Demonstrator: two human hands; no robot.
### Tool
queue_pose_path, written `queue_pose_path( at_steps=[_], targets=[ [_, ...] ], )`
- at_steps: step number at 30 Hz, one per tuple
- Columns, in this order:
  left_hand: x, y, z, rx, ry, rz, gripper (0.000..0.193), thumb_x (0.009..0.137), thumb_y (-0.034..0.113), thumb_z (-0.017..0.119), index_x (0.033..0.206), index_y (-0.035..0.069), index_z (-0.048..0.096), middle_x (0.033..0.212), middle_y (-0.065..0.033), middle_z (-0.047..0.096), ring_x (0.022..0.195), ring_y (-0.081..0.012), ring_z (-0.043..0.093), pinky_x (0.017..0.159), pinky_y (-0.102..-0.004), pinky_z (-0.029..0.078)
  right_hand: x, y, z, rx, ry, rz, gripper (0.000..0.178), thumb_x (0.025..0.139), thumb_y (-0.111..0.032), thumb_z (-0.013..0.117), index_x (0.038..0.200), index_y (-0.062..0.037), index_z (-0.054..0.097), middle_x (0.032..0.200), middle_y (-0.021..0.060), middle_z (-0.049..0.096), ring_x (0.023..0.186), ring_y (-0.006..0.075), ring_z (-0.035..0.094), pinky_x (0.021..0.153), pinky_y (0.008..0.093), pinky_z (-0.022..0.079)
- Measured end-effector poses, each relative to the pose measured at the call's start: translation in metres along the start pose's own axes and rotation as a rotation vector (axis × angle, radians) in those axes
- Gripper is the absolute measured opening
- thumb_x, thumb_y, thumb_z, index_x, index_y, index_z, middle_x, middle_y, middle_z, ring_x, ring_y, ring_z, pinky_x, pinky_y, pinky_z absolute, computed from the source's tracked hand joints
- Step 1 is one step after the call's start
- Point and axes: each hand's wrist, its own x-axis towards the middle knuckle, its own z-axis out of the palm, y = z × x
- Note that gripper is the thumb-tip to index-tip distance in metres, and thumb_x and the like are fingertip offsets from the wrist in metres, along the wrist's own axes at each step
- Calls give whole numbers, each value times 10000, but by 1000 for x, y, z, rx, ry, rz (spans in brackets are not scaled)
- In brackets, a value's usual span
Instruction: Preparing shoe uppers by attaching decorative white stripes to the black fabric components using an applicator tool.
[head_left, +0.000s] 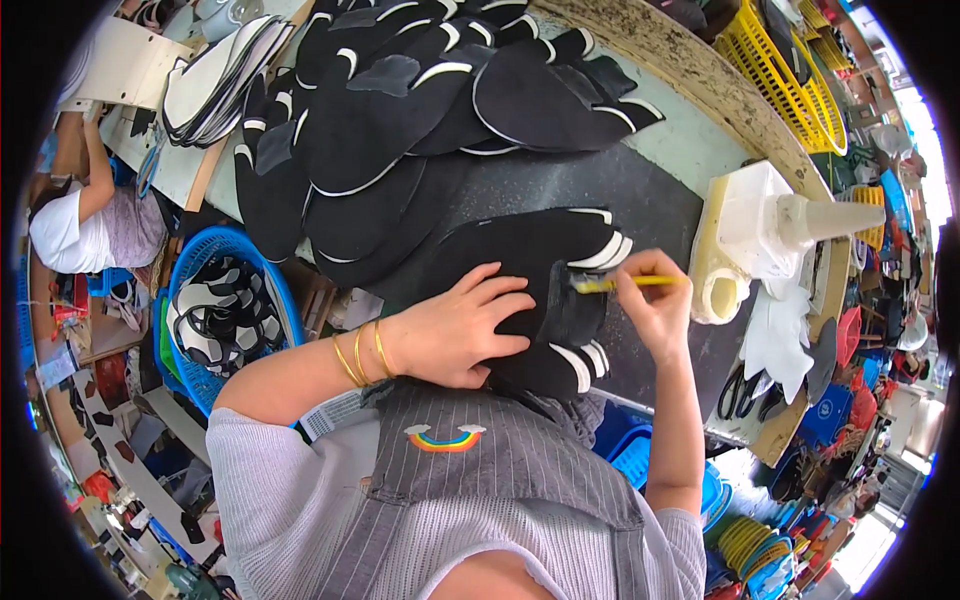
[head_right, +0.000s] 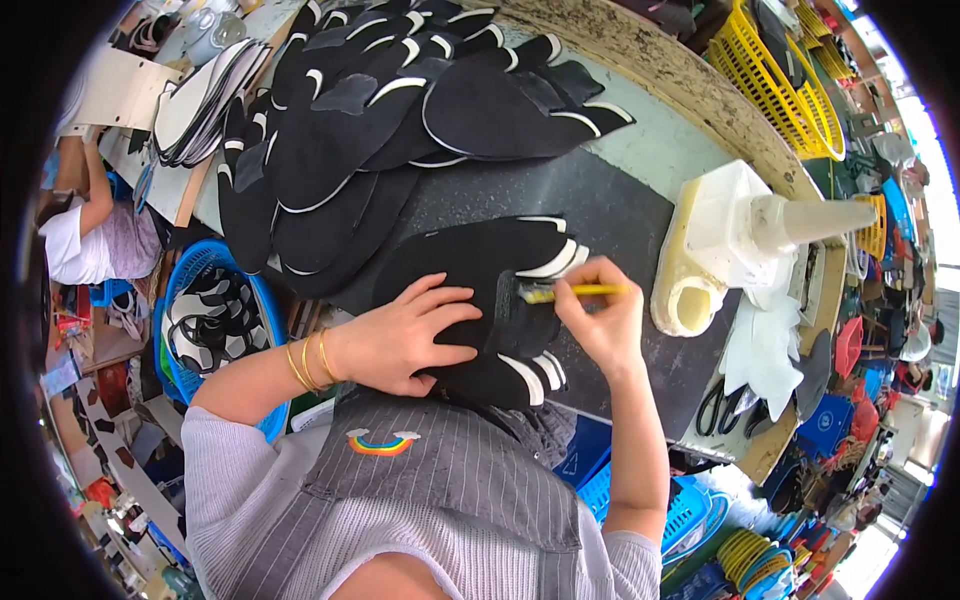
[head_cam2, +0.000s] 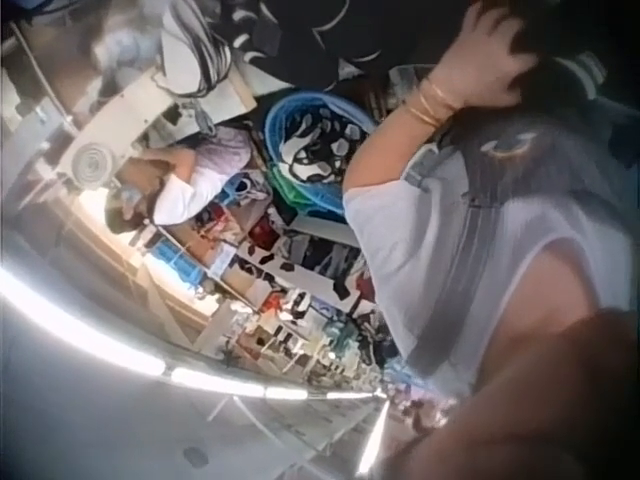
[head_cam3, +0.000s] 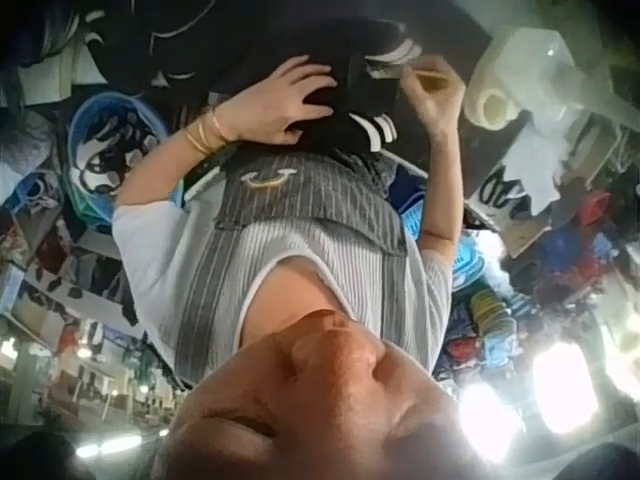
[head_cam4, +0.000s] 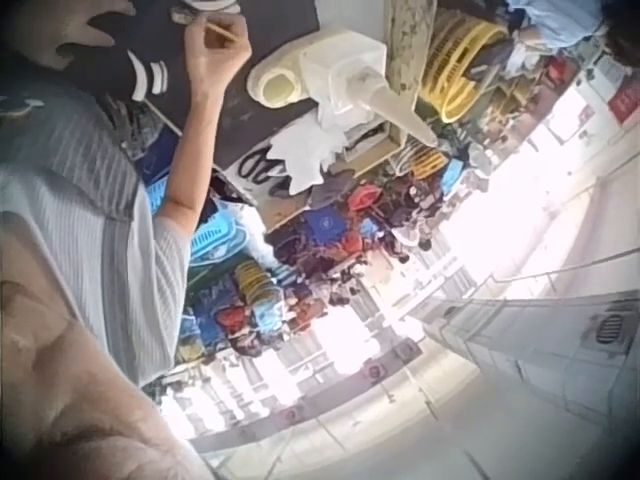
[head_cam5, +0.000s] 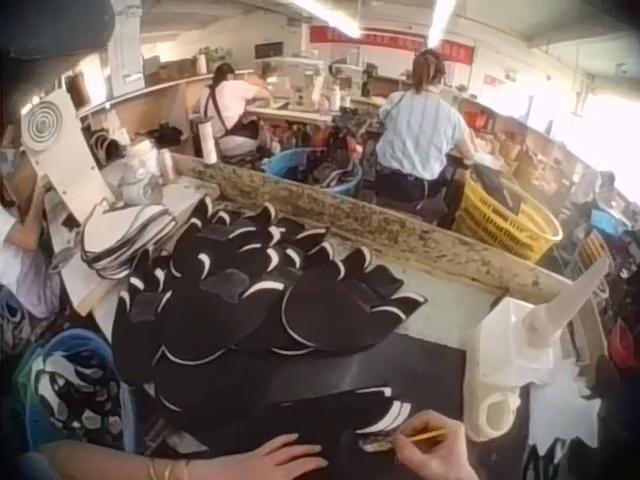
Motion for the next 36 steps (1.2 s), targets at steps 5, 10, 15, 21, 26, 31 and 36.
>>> queue_pose_path(
  at_steps=[5, 10, 15, 21, 26, 31, 36],
  targets=[
    [-3, 4, 1, 36, -3, -45, 508, 550, 137, 707, 1054, 113, 647, 1283, -181, 465, 1277, -387, 383, 1083, -571, 259, -2, -16, 12, 60, 33, -118, 104, 791, -20, 680, 772, 0, 579, 738, 4, 594, 683, 56, 543, 618, 213, 454],
    [3, 2, 1, 28, -20, -46, 480, 555, 133, 715, 1030, 107, 647, 1267, -186, 472, 1279, -384, 383, 1084, -570, 256, -26, -9, -8, -121, -225, -66, 101, 771, -6, 676, 751, -10, 577, 739, 41, 615, 678, 82, 575, 608, 231, 472],
    [7, 8, 0, 73, -17, -48, 441, 585, 109, 706, 1022, 105, 651, 1252, -179, 488, 1277, -377, 392, 1088, -566, 251, -36, -3, -7, -81, -183, -151, 99, 759, -14, 688, 767, -5, 590, 739, 44, 614, 670, 91, 574, 606, 247, 468],
    [8, 8, -27, -257, 71, -156, 491, 646, -18, 609, 1122, 100, 644, 1270, -182, 543, 1225, -360, 484, 1063, -486, 345, -58, -9, -84, 168, 405, -174, 78, 880, -55, 604, 817, -9, 601, 799, 63, 627, 633, 84, 558, 534, 209, 456],
    [38, 31, -91, -175, 512, -77, 639, 609, -126, 454, 1202, 51, 613, 1289, -211, 538, 1251, -360, 479, 1056, -402, 369, -56, -17, -121, -73, 692, -164, 161, 881, -158, 659, 842, -6, 619, 713, 21, 609, 592, 65, 546, 528, 194, 426],
    [74, -15, -74, 572, 508, -129, 460, 781, 140, 642, 1228, 80, 549, 1235, -155, 526, 1155, -374, 476, 968, -491, 368, -35, 4, -127, -227, 635, 17, 253, 858, -240, 684, 797, -1, 629, 642, 20, 591, 506, 76, 515, 461, 209, 393],
    [18, -6, -18, 137, -184, 3, 782, 576, 350, 819, 1265, 127, 523, 1299, -139, 451, 1237, -340, 411, 1036, -494, 319, -43, 17, -138, -24, 683, 76, 254, 847, -222, 681, 779, 16, 627, 622, 23, 590, 442, 63, 469, 387, 200, 328]
  ],
)
